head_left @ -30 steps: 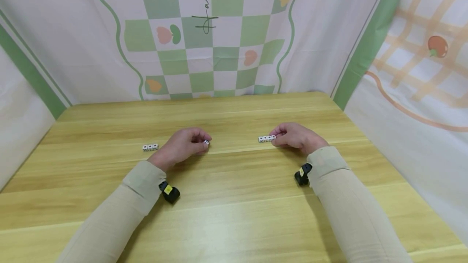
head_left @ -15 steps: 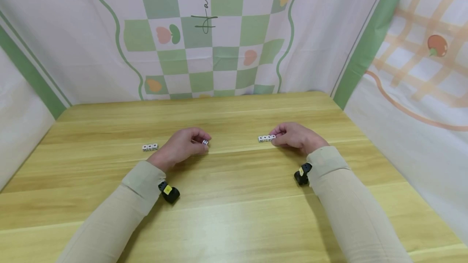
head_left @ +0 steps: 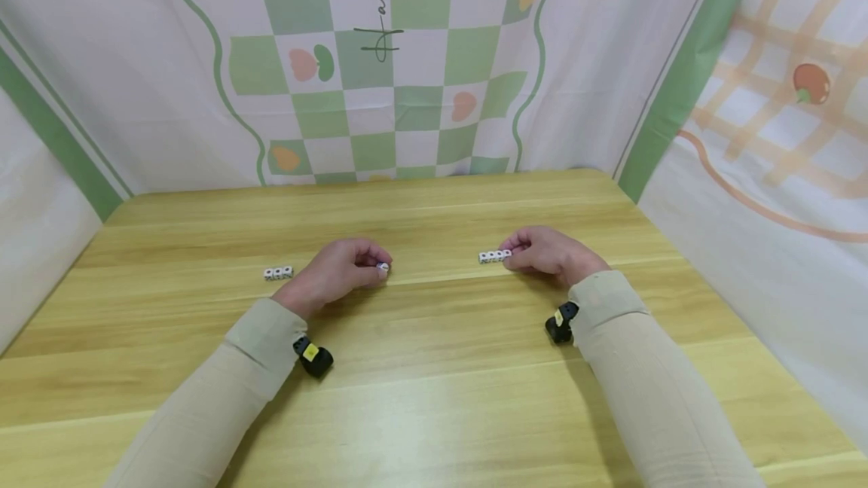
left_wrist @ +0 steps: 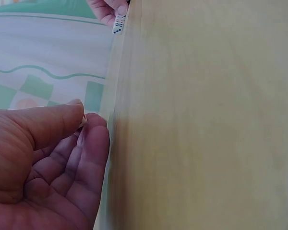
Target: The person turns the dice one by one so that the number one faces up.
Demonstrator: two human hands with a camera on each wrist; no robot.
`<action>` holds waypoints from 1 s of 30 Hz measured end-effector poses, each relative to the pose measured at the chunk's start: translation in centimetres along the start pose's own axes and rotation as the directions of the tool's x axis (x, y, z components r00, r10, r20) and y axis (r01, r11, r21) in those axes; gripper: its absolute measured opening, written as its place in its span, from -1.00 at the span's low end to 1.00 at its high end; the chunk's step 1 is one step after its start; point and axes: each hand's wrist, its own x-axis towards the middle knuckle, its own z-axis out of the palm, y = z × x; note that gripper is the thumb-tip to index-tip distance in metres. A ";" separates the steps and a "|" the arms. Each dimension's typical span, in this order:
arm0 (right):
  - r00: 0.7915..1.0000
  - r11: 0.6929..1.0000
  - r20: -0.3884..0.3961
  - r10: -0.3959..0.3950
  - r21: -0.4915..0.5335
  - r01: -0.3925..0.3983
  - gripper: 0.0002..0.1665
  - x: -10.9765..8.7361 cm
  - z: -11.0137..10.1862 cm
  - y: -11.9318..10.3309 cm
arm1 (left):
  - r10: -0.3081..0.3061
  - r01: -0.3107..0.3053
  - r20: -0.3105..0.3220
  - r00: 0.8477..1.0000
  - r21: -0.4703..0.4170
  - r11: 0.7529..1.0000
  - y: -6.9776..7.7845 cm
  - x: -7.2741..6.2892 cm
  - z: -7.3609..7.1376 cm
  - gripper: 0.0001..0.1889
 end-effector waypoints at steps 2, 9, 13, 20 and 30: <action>1.000 1.000 0.000 0.002 0.003 -0.002 -0.55 0.0 0.0 0.0 | 0.003 -0.003 0.004 1.000 0.000 1.000 0.0 0.0 0.0 -0.81; 1.000 1.000 0.002 0.002 0.013 -0.002 -0.55 0.0 0.0 0.0 | -0.009 0.009 0.006 1.000 -0.014 1.000 0.1 -0.1 0.0 -0.80; 1.000 1.000 0.001 0.004 0.014 -0.004 -0.56 -0.1 0.1 -0.1 | -0.005 0.005 0.000 1.000 -0.003 1.000 0.1 -0.1 0.0 -0.78; 1.000 1.000 -0.006 0.014 0.000 -0.014 -0.59 0.0 0.0 -0.1 | 0.009 -0.009 0.005 1.000 -0.005 1.000 0.1 -0.2 -0.1 -0.71; 1.000 1.000 -0.004 0.008 -0.005 -0.008 -0.57 -0.1 0.0 -0.1 | 0.008 -0.008 0.007 1.000 0.007 1.000 -0.1 -0.3 -0.2 -0.73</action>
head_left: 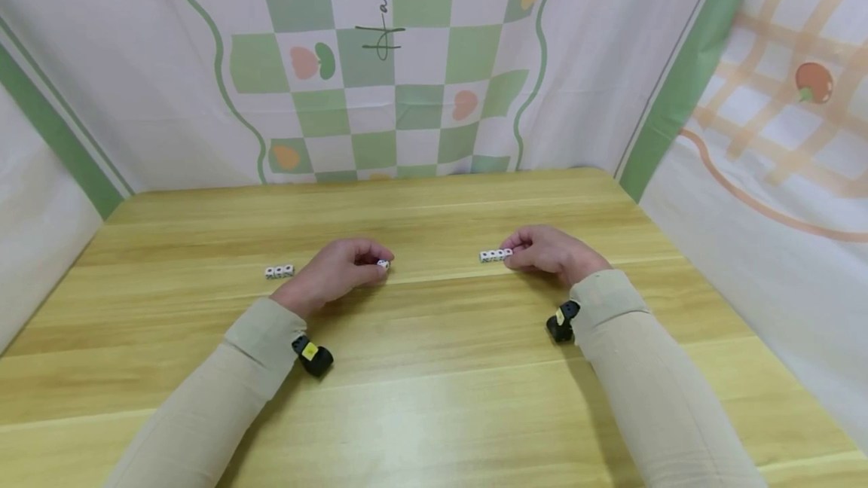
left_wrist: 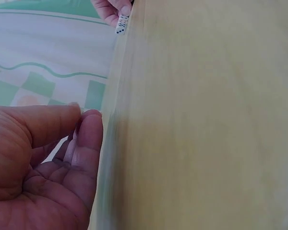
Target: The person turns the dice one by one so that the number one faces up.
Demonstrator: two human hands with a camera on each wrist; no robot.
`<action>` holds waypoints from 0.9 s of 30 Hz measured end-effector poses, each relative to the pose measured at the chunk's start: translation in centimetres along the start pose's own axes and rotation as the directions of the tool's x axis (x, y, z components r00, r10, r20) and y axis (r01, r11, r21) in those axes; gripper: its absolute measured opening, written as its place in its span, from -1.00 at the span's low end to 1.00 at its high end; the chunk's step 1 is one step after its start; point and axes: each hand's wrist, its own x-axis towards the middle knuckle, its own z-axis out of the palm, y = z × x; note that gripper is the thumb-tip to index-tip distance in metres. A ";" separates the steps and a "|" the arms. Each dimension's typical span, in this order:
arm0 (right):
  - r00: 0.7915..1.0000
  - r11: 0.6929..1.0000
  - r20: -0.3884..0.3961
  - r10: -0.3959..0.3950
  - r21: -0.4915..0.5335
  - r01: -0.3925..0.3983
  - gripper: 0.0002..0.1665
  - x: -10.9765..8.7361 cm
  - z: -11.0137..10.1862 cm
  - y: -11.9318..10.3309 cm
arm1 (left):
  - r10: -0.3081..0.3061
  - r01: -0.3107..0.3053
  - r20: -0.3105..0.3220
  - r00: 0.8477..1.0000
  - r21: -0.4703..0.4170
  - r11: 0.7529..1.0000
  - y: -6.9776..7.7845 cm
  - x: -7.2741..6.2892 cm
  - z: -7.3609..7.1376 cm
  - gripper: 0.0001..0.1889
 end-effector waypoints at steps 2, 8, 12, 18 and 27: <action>1.000 1.000 0.002 -0.002 -0.001 0.002 -0.56 0.0 0.0 0.0 | 0.000 0.000 0.000 1.000 -0.012 1.000 0.0 0.0 0.0 -0.73; 1.000 1.000 0.001 0.002 -0.001 -0.002 -0.57 0.1 -0.1 0.2 | -0.012 0.012 -0.002 1.000 -0.063 0.998 -0.2 0.1 0.1 -0.73; 1.000 1.000 -0.002 0.010 -0.001 -0.010 -0.60 0.1 -0.1 0.3 | -0.009 0.009 -0.005 1.000 -0.060 0.998 -0.3 0.0 -0.1 -0.76; 1.000 1.000 -0.001 0.012 -0.011 -0.012 -0.58 0.0 0.0 0.1 | -0.001 0.000 -0.014 1.000 -0.017 1.000 -0.1 -0.8 -0.7 -0.73; 1.000 1.000 0.003 0.009 -0.023 -0.009 -0.59 -0.1 0.0 -0.1 | 0.020 -0.019 -0.026 0.999 0.016 1.000 0.1 -2.3 -2.0 -0.72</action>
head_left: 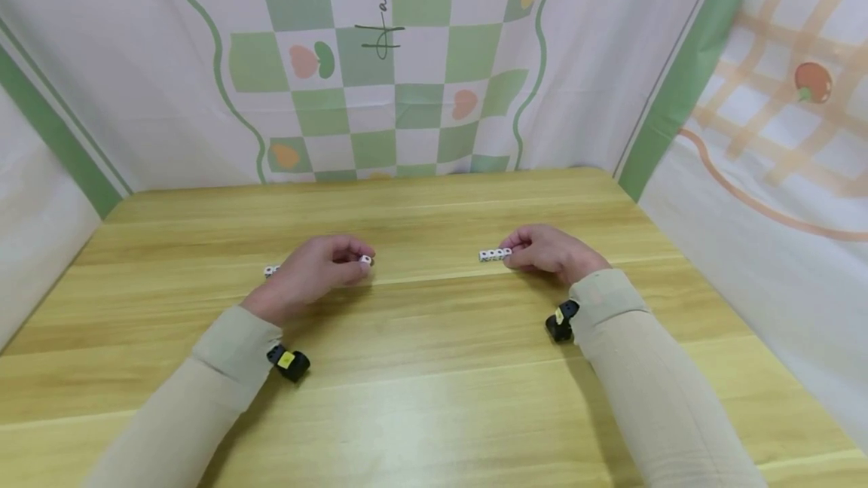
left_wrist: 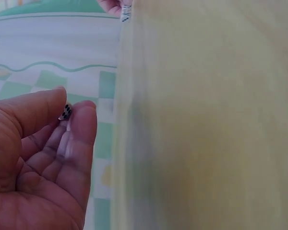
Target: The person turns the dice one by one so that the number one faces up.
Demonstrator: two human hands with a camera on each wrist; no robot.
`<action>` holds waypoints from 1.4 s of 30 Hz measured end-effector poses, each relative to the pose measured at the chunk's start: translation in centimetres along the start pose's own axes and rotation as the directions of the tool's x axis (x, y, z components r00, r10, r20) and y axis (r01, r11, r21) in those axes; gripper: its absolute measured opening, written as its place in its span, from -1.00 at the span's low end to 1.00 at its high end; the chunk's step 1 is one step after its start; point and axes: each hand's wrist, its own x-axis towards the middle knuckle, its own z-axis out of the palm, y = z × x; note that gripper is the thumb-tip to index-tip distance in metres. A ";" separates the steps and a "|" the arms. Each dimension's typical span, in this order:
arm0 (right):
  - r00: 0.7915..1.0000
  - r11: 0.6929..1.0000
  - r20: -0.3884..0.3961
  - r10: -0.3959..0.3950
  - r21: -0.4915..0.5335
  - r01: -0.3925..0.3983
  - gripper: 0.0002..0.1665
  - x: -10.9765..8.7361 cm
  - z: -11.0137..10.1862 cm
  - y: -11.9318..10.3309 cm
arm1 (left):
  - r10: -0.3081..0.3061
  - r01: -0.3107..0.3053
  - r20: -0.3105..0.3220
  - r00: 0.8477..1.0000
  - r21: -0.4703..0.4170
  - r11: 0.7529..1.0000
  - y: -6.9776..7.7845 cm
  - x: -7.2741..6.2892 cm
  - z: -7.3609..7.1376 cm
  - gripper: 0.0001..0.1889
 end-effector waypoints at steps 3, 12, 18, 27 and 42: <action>1.000 1.000 0.000 -0.003 0.003 0.003 -0.59 0.1 0.1 -0.1 | 0.012 -0.012 -0.015 1.000 -0.003 1.000 0.0 -0.6 -0.6 -0.71; 1.000 0.999 0.003 -0.031 0.015 0.031 -0.58 0.1 0.0 0.1 | -0.019 0.020 -0.053 0.998 0.026 0.999 -0.4 -2.1 -2.4 -0.67; 0.999 0.999 0.008 -0.053 0.002 0.053 -0.56 0.2 -0.1 0.3 | -0.063 0.071 -0.100 0.993 0.080 0.994 -1.0 -3.0 -4.3 -0.65; 0.998 0.998 0.022 -0.052 0.019 0.052 -0.55 0.5 0.0 0.3 | -0.078 0.106 -0.167 0.983 0.168 0.980 -2.7 -4.2 -6.7 -0.67; 0.998 0.998 0.033 -0.050 -0.021 0.051 -0.54 0.8 0.0 0.2 | -0.177 0.208 -0.204 0.963 0.142 0.968 -3.9 -5.4 -8.9 -0.65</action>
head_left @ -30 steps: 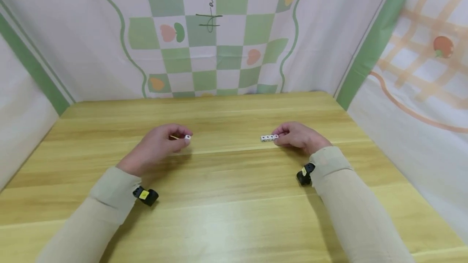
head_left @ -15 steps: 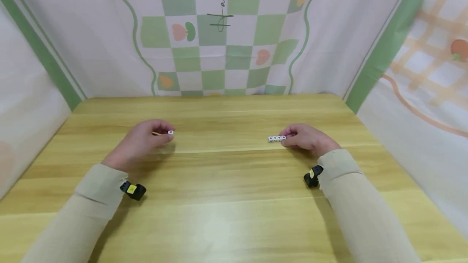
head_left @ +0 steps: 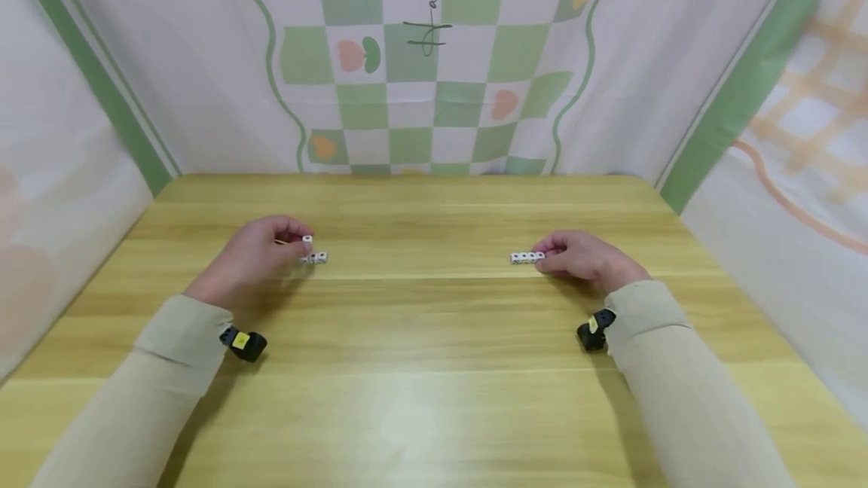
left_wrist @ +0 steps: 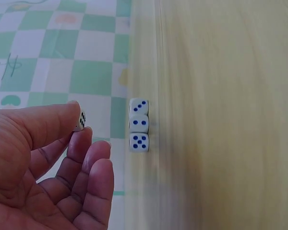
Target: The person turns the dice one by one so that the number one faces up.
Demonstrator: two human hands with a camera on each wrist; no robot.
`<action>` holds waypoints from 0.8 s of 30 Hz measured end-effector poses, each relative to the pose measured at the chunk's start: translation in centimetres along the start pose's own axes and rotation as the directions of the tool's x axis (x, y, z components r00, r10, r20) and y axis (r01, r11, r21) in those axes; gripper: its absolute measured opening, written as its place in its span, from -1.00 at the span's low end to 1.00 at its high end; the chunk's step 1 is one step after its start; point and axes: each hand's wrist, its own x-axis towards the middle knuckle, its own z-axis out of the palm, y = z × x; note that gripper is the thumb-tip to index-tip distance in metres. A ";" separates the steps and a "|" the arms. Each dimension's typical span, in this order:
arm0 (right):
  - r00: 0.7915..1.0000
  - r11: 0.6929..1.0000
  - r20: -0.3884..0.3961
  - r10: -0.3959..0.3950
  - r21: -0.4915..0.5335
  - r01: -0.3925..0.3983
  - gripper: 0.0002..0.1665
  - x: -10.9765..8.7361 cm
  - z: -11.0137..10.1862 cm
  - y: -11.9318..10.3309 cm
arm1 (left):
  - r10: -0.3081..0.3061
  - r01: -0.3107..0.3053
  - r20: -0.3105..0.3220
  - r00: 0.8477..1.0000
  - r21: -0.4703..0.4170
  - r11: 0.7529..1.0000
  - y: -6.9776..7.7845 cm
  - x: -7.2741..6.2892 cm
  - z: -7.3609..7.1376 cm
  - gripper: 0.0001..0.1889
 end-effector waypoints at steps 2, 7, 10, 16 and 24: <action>1.000 1.000 -0.001 0.003 -0.002 -0.003 -0.53 -0.1 -0.2 0.1 | -0.012 0.012 0.001 1.000 -0.013 1.000 -0.1 0.1 -0.1 -0.66; 1.000 1.000 0.001 0.004 0.012 -0.004 -0.51 -0.2 -0.4 0.3 | -0.023 0.023 -0.009 1.000 -0.006 1.000 -0.3 0.4 -0.1 -0.67; 1.000 1.000 0.001 0.005 0.015 -0.005 -0.50 -0.2 -0.4 0.3 | -0.034 0.033 -0.010 0.999 -0.010 0.999 -0.4 0.5 -0.1 -0.66; 1.000 1.000 0.010 0.010 0.016 -0.011 -0.50 0.1 -0.4 0.5 | -0.050 0.049 -0.009 0.999 -0.018 0.999 -0.5 0.5 -0.2 -0.68; 0.999 0.999 0.021 0.026 0.026 -0.027 -0.50 0.7 -0.1 0.4 | -0.077 0.077 -0.009 0.997 0.025 0.997 -1.3 0.3 -0.5 -0.72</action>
